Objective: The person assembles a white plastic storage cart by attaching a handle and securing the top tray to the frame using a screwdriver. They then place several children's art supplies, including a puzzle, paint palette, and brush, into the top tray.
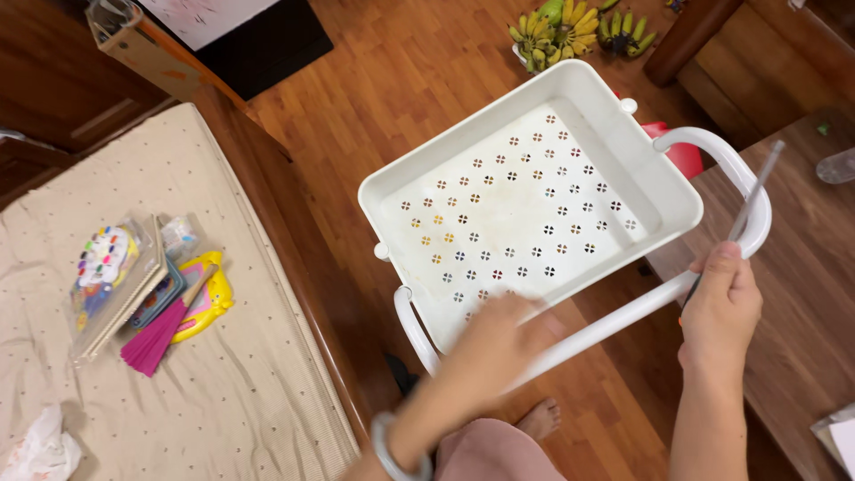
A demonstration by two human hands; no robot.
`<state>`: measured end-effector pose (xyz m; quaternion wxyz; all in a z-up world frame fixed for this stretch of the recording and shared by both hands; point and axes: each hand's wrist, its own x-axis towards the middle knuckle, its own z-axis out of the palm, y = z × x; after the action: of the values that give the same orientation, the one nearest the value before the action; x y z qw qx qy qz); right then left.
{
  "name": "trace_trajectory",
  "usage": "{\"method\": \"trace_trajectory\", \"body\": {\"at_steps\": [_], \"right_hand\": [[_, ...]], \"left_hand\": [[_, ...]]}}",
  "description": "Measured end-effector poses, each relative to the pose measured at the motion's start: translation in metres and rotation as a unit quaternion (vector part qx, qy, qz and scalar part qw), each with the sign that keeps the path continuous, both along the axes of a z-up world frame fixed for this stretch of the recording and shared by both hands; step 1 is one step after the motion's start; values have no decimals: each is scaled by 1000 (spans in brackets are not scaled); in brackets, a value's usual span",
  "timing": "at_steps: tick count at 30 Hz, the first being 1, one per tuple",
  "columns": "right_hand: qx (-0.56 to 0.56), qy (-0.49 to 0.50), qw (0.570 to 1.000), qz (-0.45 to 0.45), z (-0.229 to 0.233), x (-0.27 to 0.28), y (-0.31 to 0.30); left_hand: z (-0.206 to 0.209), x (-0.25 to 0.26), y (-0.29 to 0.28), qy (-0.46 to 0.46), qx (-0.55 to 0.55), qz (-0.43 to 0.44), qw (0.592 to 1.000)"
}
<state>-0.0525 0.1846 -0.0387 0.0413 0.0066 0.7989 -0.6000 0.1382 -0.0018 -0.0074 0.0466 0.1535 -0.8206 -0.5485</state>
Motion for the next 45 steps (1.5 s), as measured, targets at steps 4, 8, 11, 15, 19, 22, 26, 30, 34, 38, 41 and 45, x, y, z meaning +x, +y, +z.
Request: {"method": "trace_trajectory", "body": {"at_steps": [4, 8, 11, 15, 19, 22, 26, 30, 34, 38, 41, 45], "right_hand": [[78, 32, 996, 31, 8, -6, 4], [79, 17, 995, 52, 9, -2, 11], [80, 24, 995, 60, 10, -2, 12], [77, 48, 994, 68, 11, -4, 14], [85, -30, 996, 17, 11, -8, 17], [85, -11, 996, 27, 12, -17, 17], [84, -4, 996, 43, 14, -30, 24], [95, 4, 994, 52, 10, -49, 31], [63, 54, 992, 100, 9, -68, 34], [99, 7, 993, 67, 17, -86, 32], [167, -7, 985, 42, 24, -107, 27], [123, 63, 980, 145, 25, -142, 25]], "left_hand": [[-5, -15, -76, -22, -228, 54, 972], [-7, -14, -121, -95, -273, 67, 955], [-15, -9, -137, -144, -358, 18, 922], [-44, 1, -133, -310, -358, -60, 879], [-68, 11, -129, -225, -309, 29, 924], [-76, 14, -126, -251, -266, 25, 930], [-76, 10, -111, -239, -244, 48, 939], [-67, 11, -93, -190, -226, 84, 952], [-57, 12, -70, -157, -165, 135, 964], [-51, 11, -38, -130, -146, 183, 963], [-50, 20, -12, -118, -142, 196, 963], [-54, 42, 12, -29, -30, 215, 976]]}}
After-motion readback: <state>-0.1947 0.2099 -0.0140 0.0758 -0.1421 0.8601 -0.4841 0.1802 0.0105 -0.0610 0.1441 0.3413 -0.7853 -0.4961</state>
